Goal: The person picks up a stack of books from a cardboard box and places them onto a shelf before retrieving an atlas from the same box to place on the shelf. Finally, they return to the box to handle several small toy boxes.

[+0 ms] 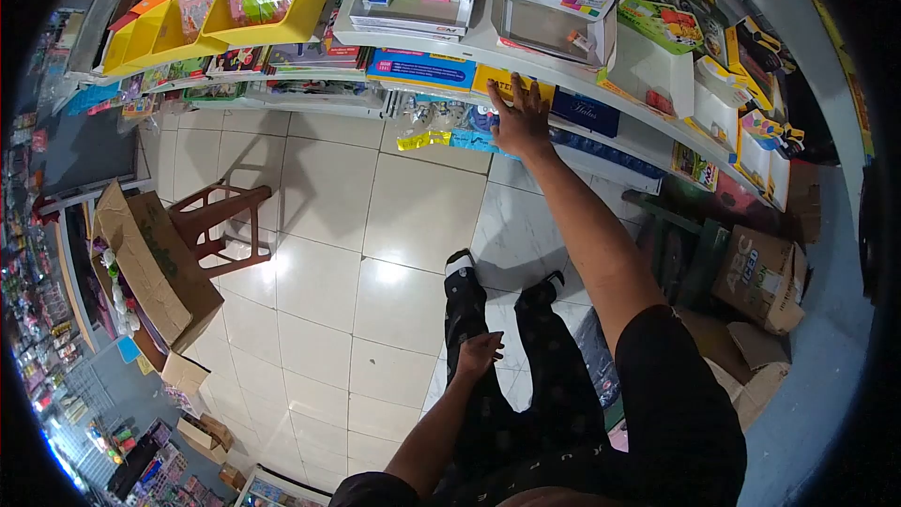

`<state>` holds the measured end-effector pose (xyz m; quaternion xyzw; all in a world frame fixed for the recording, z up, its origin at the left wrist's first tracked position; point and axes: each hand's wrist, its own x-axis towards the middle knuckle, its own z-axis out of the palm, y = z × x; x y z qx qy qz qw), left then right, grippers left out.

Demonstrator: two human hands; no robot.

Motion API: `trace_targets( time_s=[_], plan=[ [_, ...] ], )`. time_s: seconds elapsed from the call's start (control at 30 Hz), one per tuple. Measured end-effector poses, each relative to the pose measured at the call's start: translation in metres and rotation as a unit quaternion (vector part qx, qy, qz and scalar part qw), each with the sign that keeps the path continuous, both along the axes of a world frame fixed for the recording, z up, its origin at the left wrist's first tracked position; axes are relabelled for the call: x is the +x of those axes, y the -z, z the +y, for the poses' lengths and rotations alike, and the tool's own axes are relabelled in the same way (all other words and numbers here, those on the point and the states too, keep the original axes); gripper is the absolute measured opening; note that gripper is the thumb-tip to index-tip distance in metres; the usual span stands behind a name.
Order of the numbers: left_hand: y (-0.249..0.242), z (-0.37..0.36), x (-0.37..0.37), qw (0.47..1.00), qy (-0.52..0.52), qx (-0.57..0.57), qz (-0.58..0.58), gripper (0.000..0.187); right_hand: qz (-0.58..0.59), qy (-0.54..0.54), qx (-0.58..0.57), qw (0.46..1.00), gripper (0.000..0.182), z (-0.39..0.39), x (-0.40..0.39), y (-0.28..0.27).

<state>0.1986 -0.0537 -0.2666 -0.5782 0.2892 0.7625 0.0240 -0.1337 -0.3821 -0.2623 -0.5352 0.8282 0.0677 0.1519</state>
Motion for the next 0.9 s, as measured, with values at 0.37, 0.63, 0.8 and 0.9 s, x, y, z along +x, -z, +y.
trace_targets(
  time_s=[0.37, 0.63, 0.8, 0.9],
  plan=[
    [-0.007, -0.004, 0.0, 0.999, 0.026, -0.03, -0.006, 0.026, -0.018, 0.001, 0.004, 1.0, 0.086, 0.002, 0.006, -0.017],
    [-0.023, -0.003, 0.004, 0.994, 0.066, -0.09, 0.012, 0.025, -0.183, -0.008, -0.109, 0.977, 0.071, 0.135, 0.034, -0.015],
    [-0.013, 0.002, 0.029, 0.974, 0.162, -0.157, 0.033, 0.02, -0.24, 0.006, -0.007, 0.971, 0.054, 0.335, 0.073, -0.022],
    [-0.053, -0.029, 0.045, 0.963, -0.096, 0.051, 0.247, 0.017, -0.269, 0.032, 0.042, 0.962, 0.047, 0.418, 0.089, -0.091]
  ],
)
